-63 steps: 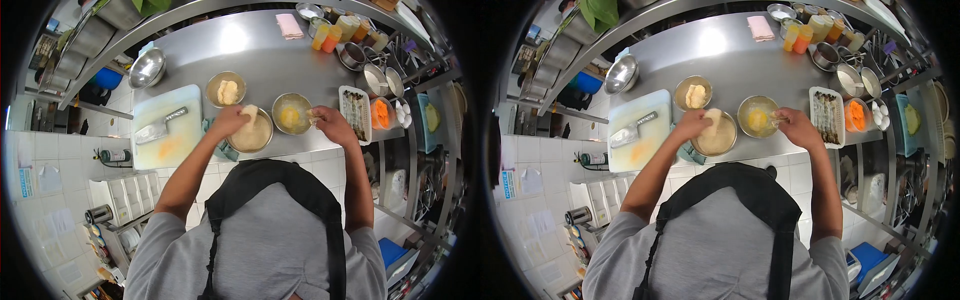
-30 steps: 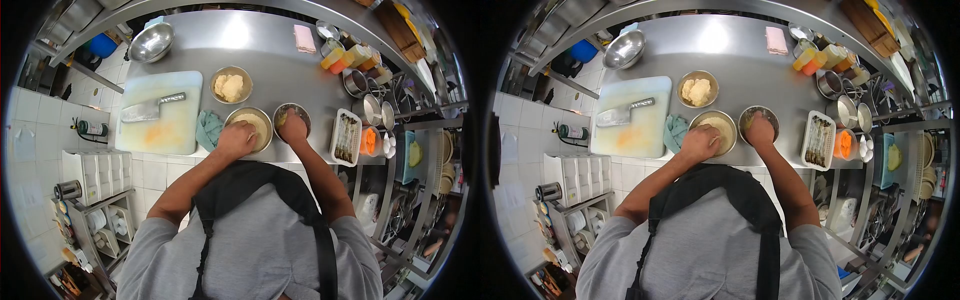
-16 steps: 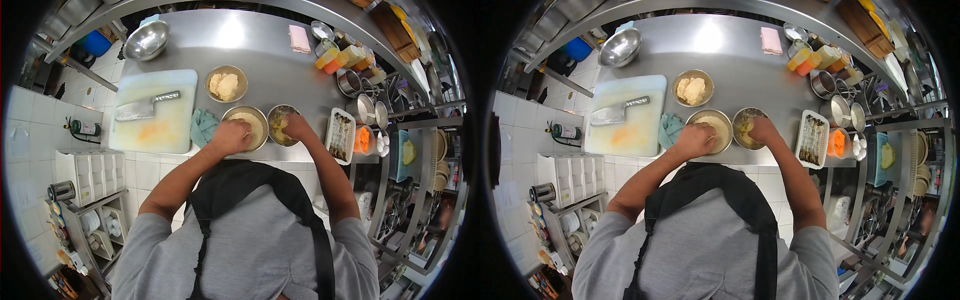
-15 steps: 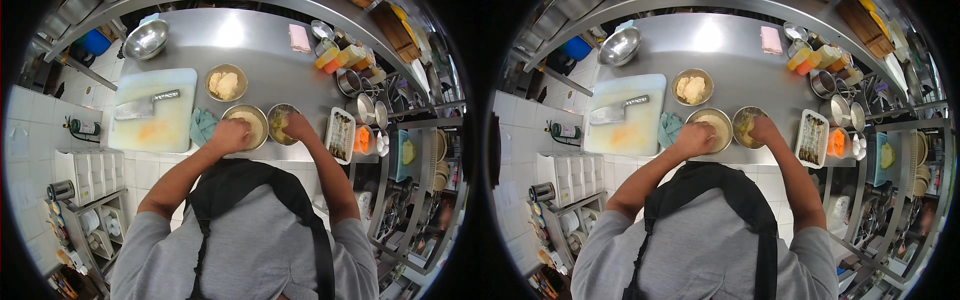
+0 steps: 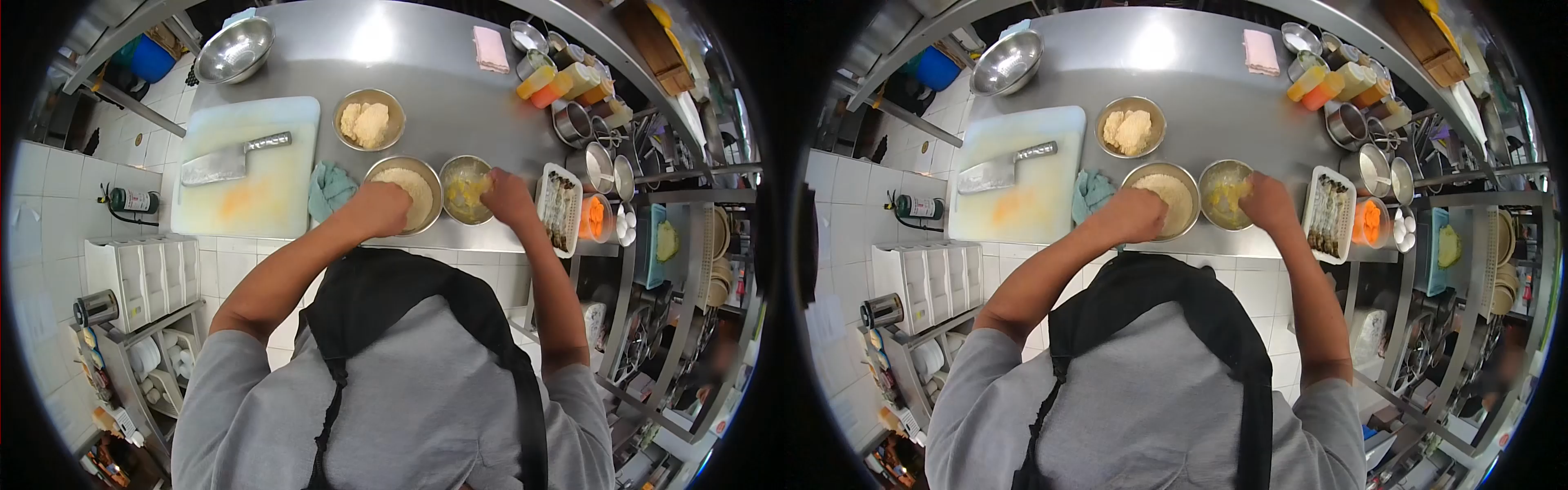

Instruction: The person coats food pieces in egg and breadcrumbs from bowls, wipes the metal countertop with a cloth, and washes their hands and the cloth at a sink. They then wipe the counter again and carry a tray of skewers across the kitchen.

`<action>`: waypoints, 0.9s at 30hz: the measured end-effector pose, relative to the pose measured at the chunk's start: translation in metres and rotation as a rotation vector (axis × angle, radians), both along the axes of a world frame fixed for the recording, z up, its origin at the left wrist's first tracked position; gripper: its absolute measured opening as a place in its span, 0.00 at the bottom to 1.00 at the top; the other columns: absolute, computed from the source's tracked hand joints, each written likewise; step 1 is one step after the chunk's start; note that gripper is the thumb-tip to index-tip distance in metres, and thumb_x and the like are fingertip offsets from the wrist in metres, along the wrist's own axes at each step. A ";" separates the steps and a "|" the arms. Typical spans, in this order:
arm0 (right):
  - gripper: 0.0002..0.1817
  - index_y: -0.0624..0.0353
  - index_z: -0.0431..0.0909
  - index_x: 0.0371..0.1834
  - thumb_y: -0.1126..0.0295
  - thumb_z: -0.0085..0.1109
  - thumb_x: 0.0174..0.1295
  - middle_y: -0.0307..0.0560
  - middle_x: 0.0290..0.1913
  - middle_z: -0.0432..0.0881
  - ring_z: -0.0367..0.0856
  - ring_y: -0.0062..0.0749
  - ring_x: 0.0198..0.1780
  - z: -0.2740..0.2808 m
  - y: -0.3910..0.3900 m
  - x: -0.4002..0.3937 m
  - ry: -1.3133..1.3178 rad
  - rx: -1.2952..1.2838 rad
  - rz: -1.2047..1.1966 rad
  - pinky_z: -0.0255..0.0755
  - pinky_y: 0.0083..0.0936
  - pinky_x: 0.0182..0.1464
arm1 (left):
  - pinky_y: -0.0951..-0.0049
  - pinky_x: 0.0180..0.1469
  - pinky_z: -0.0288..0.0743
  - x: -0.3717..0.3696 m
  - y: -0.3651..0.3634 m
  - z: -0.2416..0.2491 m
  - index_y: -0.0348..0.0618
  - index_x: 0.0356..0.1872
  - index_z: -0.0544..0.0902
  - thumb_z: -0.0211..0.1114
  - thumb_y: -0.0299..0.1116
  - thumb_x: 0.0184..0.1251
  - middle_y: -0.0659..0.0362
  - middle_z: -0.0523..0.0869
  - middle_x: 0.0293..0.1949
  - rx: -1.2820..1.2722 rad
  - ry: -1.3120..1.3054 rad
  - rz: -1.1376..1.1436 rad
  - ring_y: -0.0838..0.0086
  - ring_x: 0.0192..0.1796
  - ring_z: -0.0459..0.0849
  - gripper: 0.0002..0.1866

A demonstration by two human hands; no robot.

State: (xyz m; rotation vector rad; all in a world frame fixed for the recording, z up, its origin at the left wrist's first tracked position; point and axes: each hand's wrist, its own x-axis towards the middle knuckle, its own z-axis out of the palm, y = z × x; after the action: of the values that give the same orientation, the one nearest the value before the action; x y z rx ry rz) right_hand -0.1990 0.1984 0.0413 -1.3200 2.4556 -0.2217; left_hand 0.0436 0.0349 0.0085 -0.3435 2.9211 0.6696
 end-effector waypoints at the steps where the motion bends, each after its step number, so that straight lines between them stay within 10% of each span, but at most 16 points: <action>1: 0.18 0.64 0.80 0.45 0.67 0.64 0.52 0.67 0.40 0.85 0.84 0.63 0.45 0.002 0.000 0.003 0.024 -0.041 0.005 0.78 0.50 0.50 | 0.51 0.43 0.81 0.000 0.001 -0.008 0.40 0.31 0.88 0.62 0.35 0.61 0.48 0.88 0.34 0.003 0.002 -0.002 0.51 0.39 0.88 0.10; 11: 0.20 0.61 0.77 0.49 0.70 0.64 0.51 0.62 0.43 0.84 0.83 0.63 0.43 0.017 0.008 0.028 0.141 -0.252 0.017 0.79 0.50 0.45 | 0.53 0.48 0.82 0.000 0.010 -0.014 0.36 0.40 0.88 0.62 0.31 0.60 0.45 0.89 0.41 -0.067 0.103 0.088 0.50 0.45 0.88 0.12; 21: 0.20 0.57 0.74 0.52 0.68 0.64 0.56 0.65 0.42 0.84 0.84 0.62 0.42 0.066 -0.034 0.099 -0.117 -0.528 -0.058 0.79 0.50 0.43 | 0.67 0.47 0.81 0.002 -0.023 0.013 0.40 0.48 0.87 0.64 0.35 0.70 0.52 0.91 0.39 0.593 0.488 0.530 0.68 0.40 0.89 0.13; 27: 0.16 0.60 0.80 0.47 0.67 0.62 0.55 0.62 0.42 0.85 0.86 0.56 0.41 0.005 -0.066 0.128 0.218 -0.147 0.191 0.80 0.46 0.42 | 0.72 0.46 0.80 0.010 -0.049 0.022 0.37 0.49 0.86 0.64 0.37 0.74 0.55 0.91 0.38 0.659 0.513 0.646 0.76 0.40 0.87 0.14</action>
State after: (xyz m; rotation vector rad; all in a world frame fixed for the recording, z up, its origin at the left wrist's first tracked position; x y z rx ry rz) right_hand -0.0714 0.1322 0.0463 -1.7128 2.5057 -0.2246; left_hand 0.0539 -0.0137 0.0308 -1.1804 2.7296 1.9849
